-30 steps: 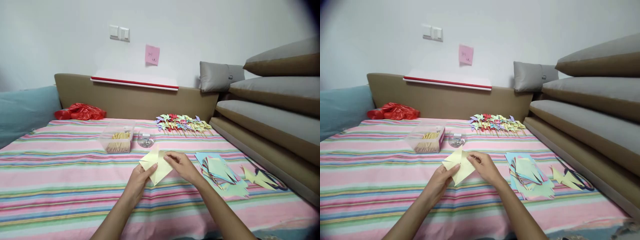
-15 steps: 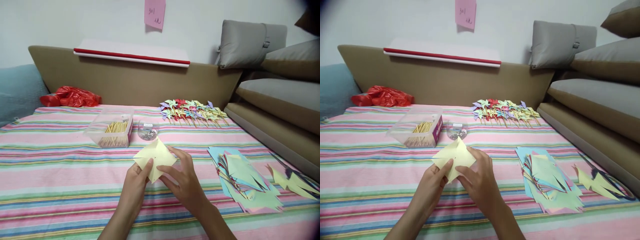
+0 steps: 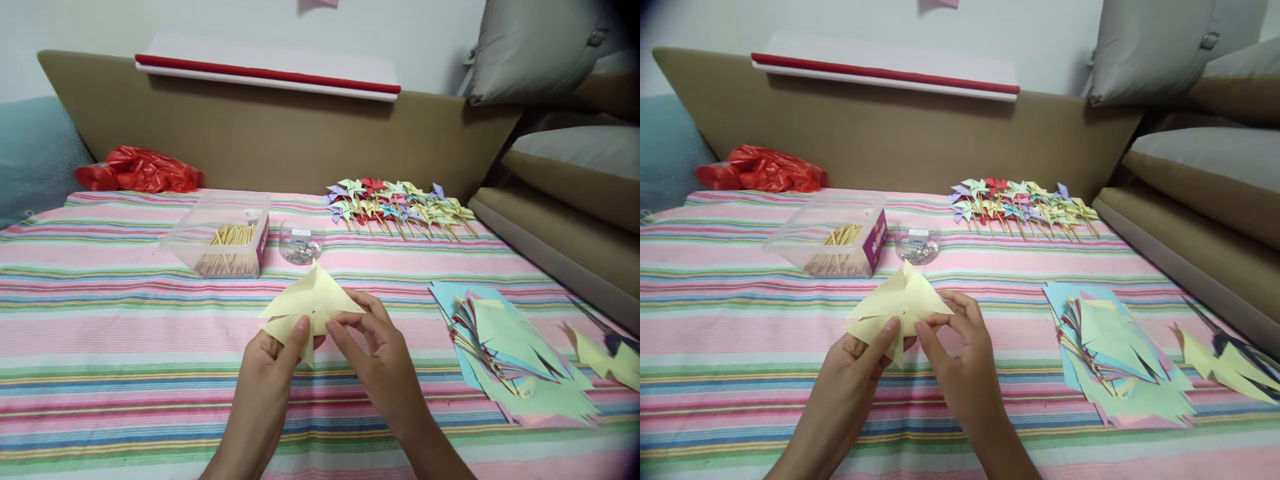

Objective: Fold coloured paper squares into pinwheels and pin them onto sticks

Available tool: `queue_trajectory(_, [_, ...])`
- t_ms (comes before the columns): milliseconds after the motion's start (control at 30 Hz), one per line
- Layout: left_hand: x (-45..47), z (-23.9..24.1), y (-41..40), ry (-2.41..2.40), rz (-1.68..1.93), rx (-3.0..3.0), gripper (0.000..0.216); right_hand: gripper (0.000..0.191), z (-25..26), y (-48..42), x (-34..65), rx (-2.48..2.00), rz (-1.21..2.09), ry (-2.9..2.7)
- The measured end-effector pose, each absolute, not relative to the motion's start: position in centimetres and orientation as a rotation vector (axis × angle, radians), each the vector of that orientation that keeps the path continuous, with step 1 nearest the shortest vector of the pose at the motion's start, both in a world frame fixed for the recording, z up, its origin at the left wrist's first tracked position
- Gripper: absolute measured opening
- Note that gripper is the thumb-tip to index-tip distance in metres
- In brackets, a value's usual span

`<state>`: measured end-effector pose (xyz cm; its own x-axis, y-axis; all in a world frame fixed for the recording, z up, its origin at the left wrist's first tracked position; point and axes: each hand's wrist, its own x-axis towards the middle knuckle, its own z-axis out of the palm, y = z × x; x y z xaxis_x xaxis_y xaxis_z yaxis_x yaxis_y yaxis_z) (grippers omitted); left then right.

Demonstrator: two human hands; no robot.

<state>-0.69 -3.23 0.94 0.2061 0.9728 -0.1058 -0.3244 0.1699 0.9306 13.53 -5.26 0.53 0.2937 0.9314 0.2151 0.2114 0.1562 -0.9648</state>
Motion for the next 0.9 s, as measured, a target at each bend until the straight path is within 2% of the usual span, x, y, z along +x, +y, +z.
queue_trajectory(667, [0.4,2.0,-3.4,1.025,1.175,1.019,0.024,0.017,0.5,-5.4,13.0,-1.271,0.804,-1.059])
queue_trajectory(800, [0.0,1.9,-3.0,1.047,1.190,1.031,0.025,0.032,0.9,-5.2,13.8,-1.183,0.849,-0.802])
queue_trajectory(900, [-0.5,2.0,-2.5,0.981,1.124,1.055,0.030,0.039,1.9,-5.3,15.2,-1.175,1.074,-0.782])
